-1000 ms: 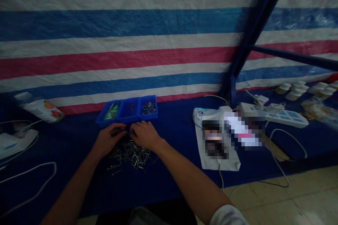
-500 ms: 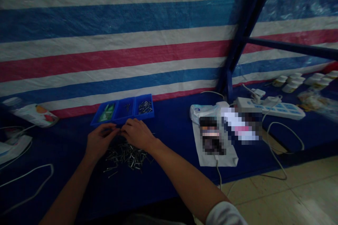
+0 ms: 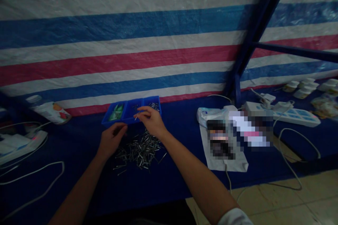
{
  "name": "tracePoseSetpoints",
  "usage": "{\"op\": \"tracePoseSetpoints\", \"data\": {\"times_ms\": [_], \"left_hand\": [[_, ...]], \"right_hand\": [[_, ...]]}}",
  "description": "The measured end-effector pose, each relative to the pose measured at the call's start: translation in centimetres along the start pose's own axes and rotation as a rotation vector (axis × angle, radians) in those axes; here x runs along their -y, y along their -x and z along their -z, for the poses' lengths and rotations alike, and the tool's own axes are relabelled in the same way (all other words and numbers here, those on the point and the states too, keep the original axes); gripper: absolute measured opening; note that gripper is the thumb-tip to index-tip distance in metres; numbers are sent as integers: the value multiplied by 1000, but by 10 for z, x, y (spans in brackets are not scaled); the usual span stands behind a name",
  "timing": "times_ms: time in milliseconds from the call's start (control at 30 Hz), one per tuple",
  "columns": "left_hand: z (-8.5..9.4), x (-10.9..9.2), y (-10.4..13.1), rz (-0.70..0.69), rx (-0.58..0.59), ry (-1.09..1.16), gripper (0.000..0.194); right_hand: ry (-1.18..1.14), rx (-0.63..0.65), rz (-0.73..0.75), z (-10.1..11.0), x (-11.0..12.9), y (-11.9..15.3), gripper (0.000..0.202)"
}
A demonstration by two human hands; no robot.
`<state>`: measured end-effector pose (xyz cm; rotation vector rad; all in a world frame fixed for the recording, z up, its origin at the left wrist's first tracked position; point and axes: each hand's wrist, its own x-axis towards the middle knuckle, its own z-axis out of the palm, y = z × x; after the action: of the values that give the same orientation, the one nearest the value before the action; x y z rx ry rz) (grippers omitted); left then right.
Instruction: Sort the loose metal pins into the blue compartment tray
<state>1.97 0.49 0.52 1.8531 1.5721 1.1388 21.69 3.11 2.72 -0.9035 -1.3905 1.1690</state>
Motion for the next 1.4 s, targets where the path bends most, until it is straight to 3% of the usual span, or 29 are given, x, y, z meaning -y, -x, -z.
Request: {"op": "tracePoseSetpoints", "data": {"times_ms": [167,300,433,600,767,967,1100,1267,1400], "left_hand": [[1,3,0,-35,24,-76,29],[1,2,1,-95,49,-135,26],[-1,3,0,-118,75,-174,24],[-2,4,0,-131,165,-232,20],[-2,5,2,-185,251,-312,23],[-4,7,0,-210,276,-339,20],[-4,7,0,-205,265,-318,21],[-2,3,1,-190,326,-269,20],[-3,1,2,-158,325,-245,26]], "right_hand": [[-223,-98,-173,20,-4,-5,25],[-207,-202,-277,34,-7,-3,42],[-182,-244,-327,38,-3,-2,40],[-94,-252,-297,37,0,-5,44],[153,-238,-152,33,-8,-4,28],[570,-91,40,15,-11,6,20],[720,33,85,5,-16,14,20],[955,297,256,-1,-24,22,21],[1020,386,213,0,-24,24,21]]}}
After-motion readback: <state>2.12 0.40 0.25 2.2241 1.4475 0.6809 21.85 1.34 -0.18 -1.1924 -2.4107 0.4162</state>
